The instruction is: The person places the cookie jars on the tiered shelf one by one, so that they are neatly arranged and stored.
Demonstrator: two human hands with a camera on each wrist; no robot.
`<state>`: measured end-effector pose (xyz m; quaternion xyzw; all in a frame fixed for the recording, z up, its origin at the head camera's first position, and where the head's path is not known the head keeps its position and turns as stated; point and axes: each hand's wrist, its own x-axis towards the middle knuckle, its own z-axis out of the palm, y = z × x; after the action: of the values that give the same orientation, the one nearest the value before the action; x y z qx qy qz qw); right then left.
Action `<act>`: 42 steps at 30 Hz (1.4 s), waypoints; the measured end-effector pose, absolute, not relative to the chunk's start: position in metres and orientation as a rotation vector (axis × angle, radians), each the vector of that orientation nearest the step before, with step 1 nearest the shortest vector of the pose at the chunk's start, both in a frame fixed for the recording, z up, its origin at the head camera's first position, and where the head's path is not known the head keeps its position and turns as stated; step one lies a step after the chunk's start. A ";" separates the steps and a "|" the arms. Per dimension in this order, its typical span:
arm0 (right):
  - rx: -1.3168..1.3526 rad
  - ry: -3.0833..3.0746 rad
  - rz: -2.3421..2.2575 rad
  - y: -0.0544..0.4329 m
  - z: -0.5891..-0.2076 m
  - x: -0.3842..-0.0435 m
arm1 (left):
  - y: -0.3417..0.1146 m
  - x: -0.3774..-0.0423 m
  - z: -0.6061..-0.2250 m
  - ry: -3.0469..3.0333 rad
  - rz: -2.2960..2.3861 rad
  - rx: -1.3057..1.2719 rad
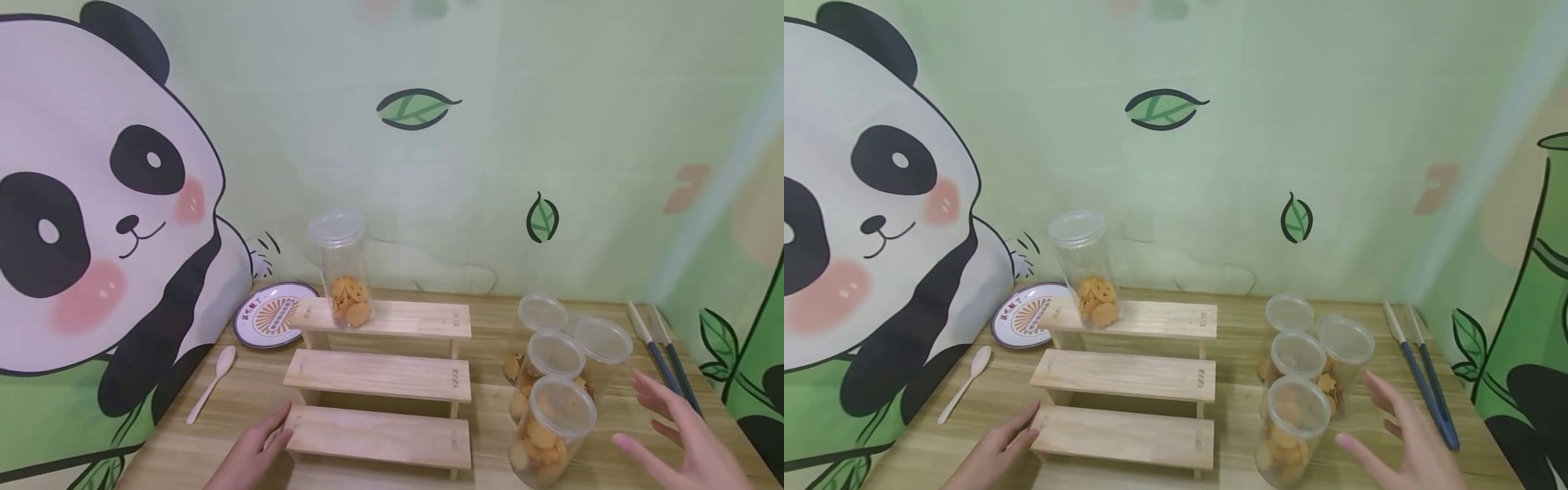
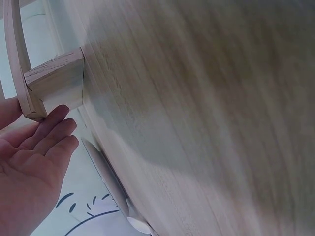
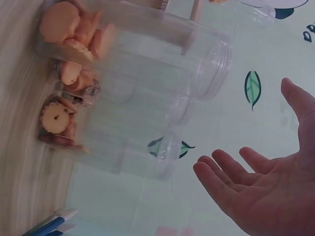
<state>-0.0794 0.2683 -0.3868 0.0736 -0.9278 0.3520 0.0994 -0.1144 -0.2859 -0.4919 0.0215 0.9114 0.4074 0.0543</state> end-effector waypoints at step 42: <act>0.026 -2.768 1.486 0.244 -0.450 -0.078 | -0.282 -0.112 -0.489 2.834 1.267 0.111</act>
<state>-0.0777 0.2438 -0.4500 0.0083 -0.8811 0.4728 0.0000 -0.1121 -0.2822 -0.4891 0.0357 0.9122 0.4079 0.0178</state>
